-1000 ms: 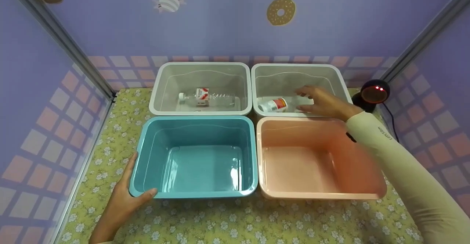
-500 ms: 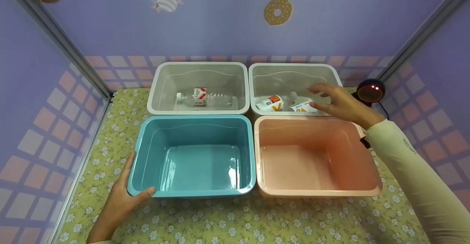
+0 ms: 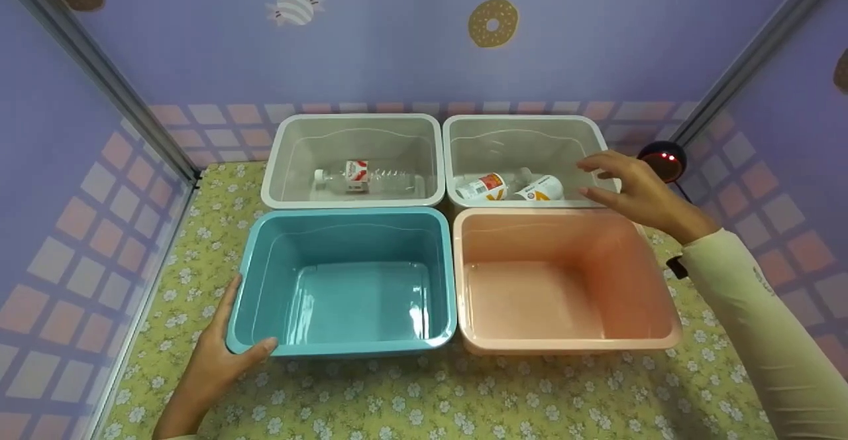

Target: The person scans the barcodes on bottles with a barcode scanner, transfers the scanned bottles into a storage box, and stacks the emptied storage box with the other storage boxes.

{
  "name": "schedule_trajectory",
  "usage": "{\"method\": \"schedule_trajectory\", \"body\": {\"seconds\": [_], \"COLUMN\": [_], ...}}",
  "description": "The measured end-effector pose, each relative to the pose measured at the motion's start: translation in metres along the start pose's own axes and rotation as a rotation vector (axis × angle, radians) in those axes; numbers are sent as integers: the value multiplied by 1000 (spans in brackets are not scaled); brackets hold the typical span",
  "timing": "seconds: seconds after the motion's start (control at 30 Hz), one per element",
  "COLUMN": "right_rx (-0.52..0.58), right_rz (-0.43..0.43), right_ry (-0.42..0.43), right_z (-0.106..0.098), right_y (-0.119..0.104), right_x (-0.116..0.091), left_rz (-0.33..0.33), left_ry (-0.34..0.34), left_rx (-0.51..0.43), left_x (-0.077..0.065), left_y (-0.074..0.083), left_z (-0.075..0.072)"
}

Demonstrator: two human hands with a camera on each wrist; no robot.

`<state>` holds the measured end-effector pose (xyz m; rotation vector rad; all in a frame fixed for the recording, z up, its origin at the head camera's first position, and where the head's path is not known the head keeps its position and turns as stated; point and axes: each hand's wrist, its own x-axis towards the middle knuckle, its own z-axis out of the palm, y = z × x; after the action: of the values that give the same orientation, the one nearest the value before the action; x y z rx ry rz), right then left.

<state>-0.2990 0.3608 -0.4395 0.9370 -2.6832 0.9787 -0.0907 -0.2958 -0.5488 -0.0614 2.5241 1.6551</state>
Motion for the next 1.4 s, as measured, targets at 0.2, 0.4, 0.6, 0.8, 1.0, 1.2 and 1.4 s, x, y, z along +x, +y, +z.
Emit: {"method": "schedule_trajectory", "body": {"seconds": [0.2,0.4,0.6,0.8,1.0,1.2,1.4], "right_rx": [-7,16,5,13,7,8,-11], "right_rz": [16,19,22,30,50,62,70], "right_ry": [18,47,66,61,62,74,89], "right_z": [-5,-5,-5,-8,-6,-2,4], "right_y": [-1,1,2,0,-2,-5,-7], "right_x": [-12,-23,-38,-53,-65,-74,-83], "left_rz": [-18,-25,-12,4,7,1,4], "left_ry": [2,-1,6,10,8,8,10], "left_rx": [2,0,4,10,5,10,11], "left_x": [1,2,2,1,2,2,2], "left_y": [-1,-2,-1,-1,-1,-1,-1], "left_z": [0,1,2,2,2,2,2]}}
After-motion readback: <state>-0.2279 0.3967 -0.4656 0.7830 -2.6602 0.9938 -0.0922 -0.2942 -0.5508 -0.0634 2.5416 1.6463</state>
